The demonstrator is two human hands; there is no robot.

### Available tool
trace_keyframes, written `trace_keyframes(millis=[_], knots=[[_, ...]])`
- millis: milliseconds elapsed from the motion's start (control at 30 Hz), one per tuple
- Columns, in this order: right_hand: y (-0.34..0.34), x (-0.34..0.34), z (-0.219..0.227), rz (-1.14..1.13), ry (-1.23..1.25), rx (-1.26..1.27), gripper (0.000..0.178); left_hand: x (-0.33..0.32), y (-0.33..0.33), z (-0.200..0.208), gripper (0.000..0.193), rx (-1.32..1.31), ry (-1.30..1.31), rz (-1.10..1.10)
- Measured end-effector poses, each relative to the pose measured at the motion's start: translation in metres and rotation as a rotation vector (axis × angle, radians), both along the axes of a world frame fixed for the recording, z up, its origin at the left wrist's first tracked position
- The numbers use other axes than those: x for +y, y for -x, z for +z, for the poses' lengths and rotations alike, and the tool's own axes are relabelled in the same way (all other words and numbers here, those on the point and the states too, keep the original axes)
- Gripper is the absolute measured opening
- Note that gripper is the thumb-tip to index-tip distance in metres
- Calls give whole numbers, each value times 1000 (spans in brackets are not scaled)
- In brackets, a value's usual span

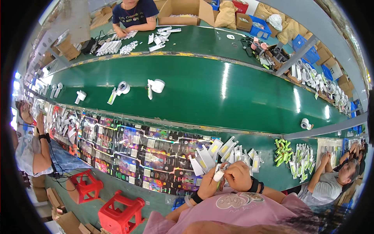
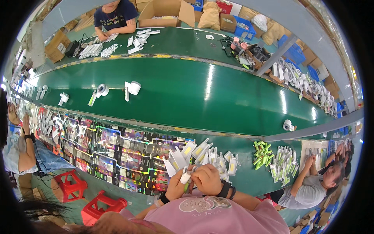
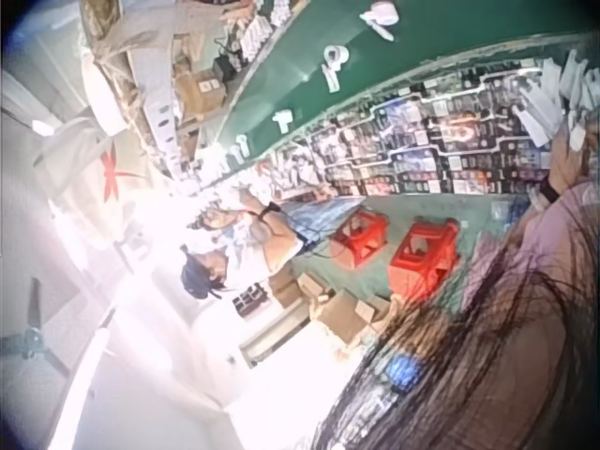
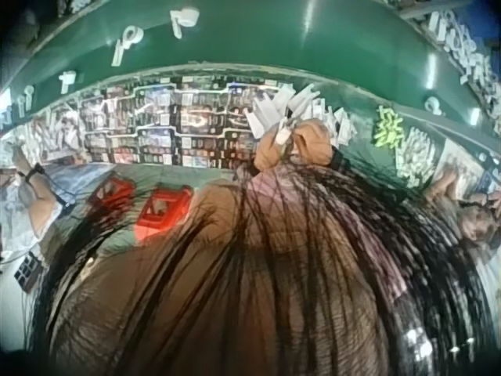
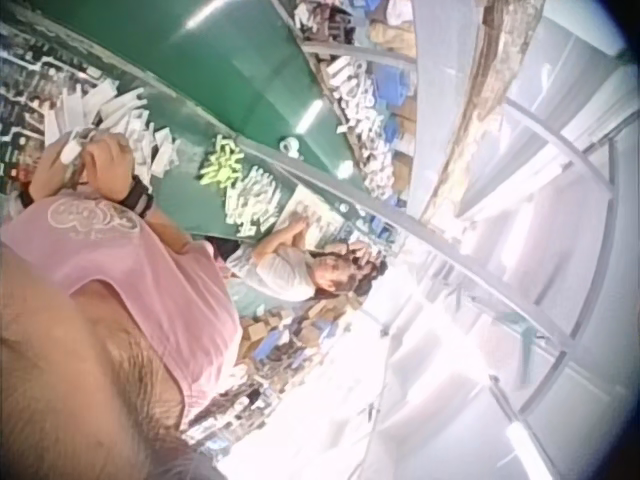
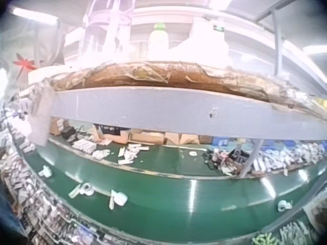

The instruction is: Manually assemble and package small electronic components or products at a manufacturing workstation.

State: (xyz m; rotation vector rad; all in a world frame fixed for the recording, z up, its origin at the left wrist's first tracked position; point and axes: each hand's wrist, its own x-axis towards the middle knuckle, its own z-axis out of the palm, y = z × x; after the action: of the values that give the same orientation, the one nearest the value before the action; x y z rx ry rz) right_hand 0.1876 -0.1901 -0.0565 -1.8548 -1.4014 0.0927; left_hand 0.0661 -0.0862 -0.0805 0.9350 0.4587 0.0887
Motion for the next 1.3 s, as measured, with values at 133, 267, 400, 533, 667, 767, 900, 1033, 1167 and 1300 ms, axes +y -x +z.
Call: trace_keyframes(millis=[133, 267, 400, 533, 667, 767, 900, 1033, 1167, 1300], knots=[[4, -1, -1, -13, -1, -2, 19, 1, 4, 2, 40, -24, 48, -11], [7, 0, -1, -8, -4, 15, 19, 7, 6, 2, 43, -26, 19, -48], [10, 0, -1, -23, -15, 15, 20, 6, 7, -5, 45, -59, -77, -62], [11, -1, 0, -37, -11, 15, 21, 7, 6, 1, 42, -50, -28, -59], [11, -2, 2, -49, -10, -1, 21, 6, 5, -3, 42, -67, -67, -60], [11, 0, 8, -36, 12, 18, 22, 6, 5, -6, 42, -87, -93, -57], [10, -3, 9, -22, 23, -13, 22, 5, 6, -6, 43, -95, -116, -65], [11, -7, 4, -25, 39, -57, 21, 5, 7, 2, 43, -64, -56, -97], [12, -7, 7, -11, 37, -30, 22, 4, 9, -1, 43, -70, -42, -94], [12, -6, 7, -25, 36, -58, 22, 4, 9, 1, 42, -67, -43, -94]])
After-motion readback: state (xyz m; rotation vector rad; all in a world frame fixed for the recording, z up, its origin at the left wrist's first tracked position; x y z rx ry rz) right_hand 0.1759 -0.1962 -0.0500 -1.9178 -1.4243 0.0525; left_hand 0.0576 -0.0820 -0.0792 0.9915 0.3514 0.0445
